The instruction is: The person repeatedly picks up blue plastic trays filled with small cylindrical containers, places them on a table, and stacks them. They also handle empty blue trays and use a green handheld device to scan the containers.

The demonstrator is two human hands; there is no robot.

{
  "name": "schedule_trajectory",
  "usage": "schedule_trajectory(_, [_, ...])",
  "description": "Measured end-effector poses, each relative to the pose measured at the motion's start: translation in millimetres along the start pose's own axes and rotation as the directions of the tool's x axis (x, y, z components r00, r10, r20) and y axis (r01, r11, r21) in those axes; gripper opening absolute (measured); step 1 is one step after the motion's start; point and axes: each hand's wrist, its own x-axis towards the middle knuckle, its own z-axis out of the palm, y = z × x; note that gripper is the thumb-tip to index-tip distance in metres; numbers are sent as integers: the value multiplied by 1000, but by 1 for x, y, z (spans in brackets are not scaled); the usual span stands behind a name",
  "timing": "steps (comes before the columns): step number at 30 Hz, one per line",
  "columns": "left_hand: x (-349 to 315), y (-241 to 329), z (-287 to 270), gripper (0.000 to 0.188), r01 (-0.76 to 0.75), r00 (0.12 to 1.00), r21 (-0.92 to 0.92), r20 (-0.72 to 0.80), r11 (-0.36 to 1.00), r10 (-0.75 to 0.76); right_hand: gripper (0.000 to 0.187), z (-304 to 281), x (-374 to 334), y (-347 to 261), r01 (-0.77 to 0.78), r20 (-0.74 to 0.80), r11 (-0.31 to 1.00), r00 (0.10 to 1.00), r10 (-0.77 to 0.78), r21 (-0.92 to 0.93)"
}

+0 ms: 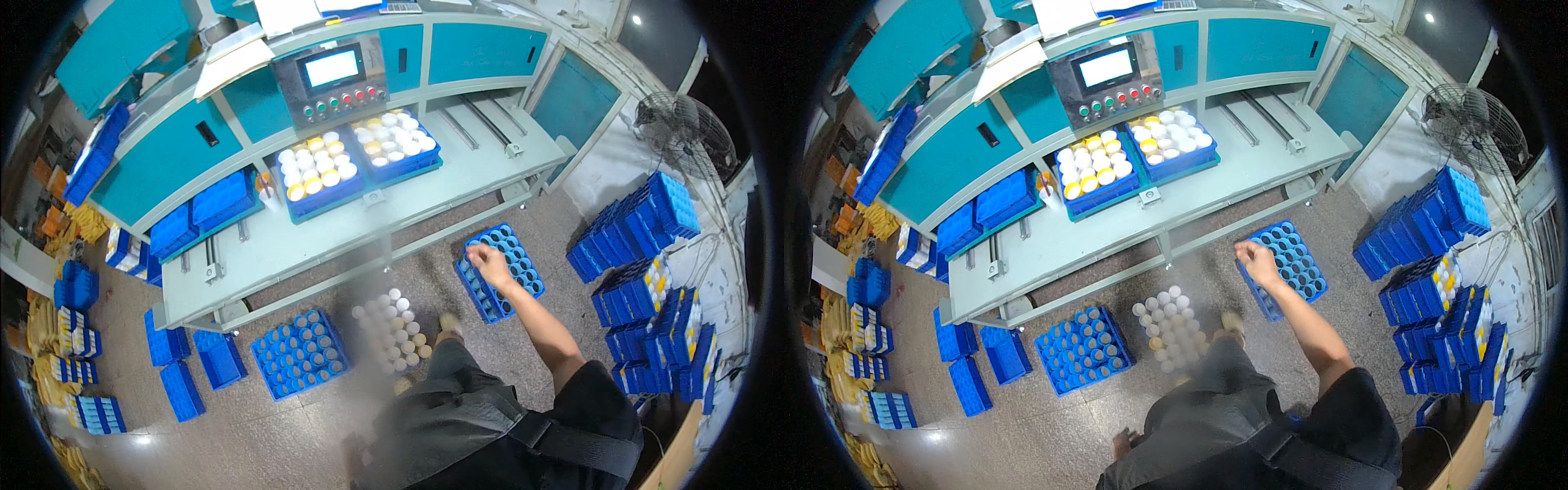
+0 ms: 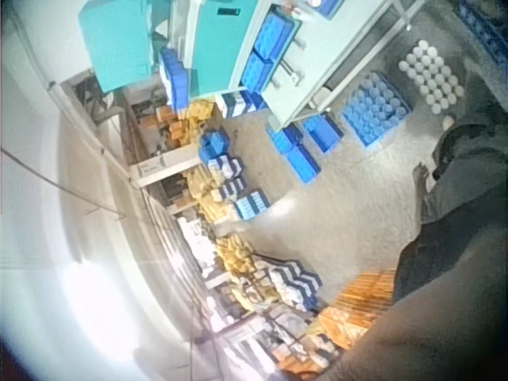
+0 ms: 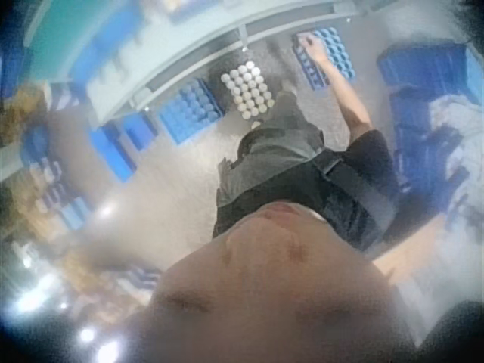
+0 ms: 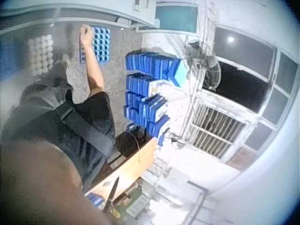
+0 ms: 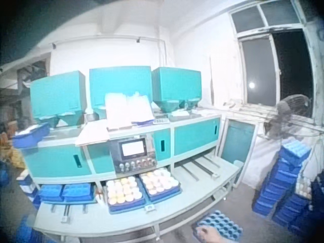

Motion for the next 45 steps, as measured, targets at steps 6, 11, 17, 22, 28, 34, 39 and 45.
schedule_trajectory(6, [22,176,179,31,-329,944,2,23,944,329,23,36,236,10,196,7,963,980,-198,-187])
schedule_trajectory(11, [-14,352,385,36,-611,577,457,-302,647,758,13,88,463,3,376,32,883,923,-383,-282])
schedule_trajectory(17, [-67,553,568,64,-615,-72,741,-394,271,916,16,139,570,42,387,383,622,912,-148,-681])
schedule_trajectory(22, [-81,631,614,68,-394,-91,872,-351,290,932,12,111,557,44,482,390,753,864,-320,-449])
schedule_trajectory(28, [-70,617,609,71,-362,-123,867,-408,342,905,20,89,549,20,-414,537,890,803,258,192])
schedule_trajectory(34, [-63,602,602,51,-471,-82,676,-674,567,734,21,161,551,-33,-682,795,549,605,50,484])
schedule_trajectory(39, [-70,583,592,39,-406,-102,738,-623,539,776,27,249,561,-88,-675,869,611,494,-43,414])
schedule_trajectory(45, [-93,578,545,28,-365,138,850,-354,380,925,23,292,583,-120,-485,855,812,517,-33,324])
